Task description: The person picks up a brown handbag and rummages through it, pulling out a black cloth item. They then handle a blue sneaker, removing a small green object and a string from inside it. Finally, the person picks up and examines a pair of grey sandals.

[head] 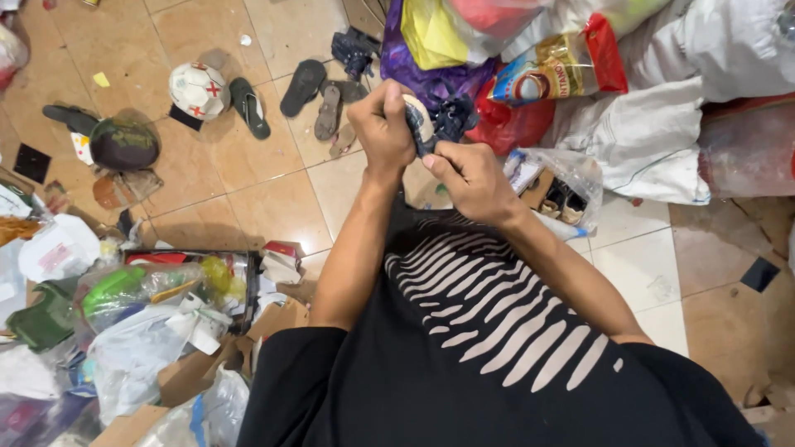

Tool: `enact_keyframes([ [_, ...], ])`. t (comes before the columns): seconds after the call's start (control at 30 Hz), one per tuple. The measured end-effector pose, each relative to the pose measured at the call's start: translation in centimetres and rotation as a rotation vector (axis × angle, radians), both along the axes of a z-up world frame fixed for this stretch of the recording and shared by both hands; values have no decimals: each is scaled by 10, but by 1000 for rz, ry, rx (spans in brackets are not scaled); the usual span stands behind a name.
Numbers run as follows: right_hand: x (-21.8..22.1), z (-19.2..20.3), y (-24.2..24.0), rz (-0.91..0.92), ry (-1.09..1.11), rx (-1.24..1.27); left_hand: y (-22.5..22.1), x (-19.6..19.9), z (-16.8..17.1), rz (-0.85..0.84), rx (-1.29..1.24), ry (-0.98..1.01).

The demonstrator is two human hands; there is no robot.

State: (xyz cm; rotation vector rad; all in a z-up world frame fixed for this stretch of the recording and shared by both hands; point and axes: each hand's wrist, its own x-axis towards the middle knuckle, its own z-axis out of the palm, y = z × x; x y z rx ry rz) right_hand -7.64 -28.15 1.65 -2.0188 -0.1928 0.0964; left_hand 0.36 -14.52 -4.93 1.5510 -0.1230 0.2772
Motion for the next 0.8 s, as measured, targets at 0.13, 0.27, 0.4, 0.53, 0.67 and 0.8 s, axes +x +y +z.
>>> enact_keyframes([
  [0.13,4,-7,-11,-57,115,23,-12,14,-7,-14,15,-39],
  [0.27,2,-17,-18,-115,153,-1,-17,18,-26,-34,107,27],
  [0.4,-8,-29,-25,-120,165,12,-15,12,-34,-112,119,-122],
  [0.53,-8,-37,-24,-123,195,-37,-19,7,-51,-139,97,-91],
  [0.67,-8,-45,-21,-121,212,-61,-12,9,-65,-104,148,-80],
  [0.8,-9,-46,-16,-119,210,-56,-5,6,-91,-89,163,3],
])
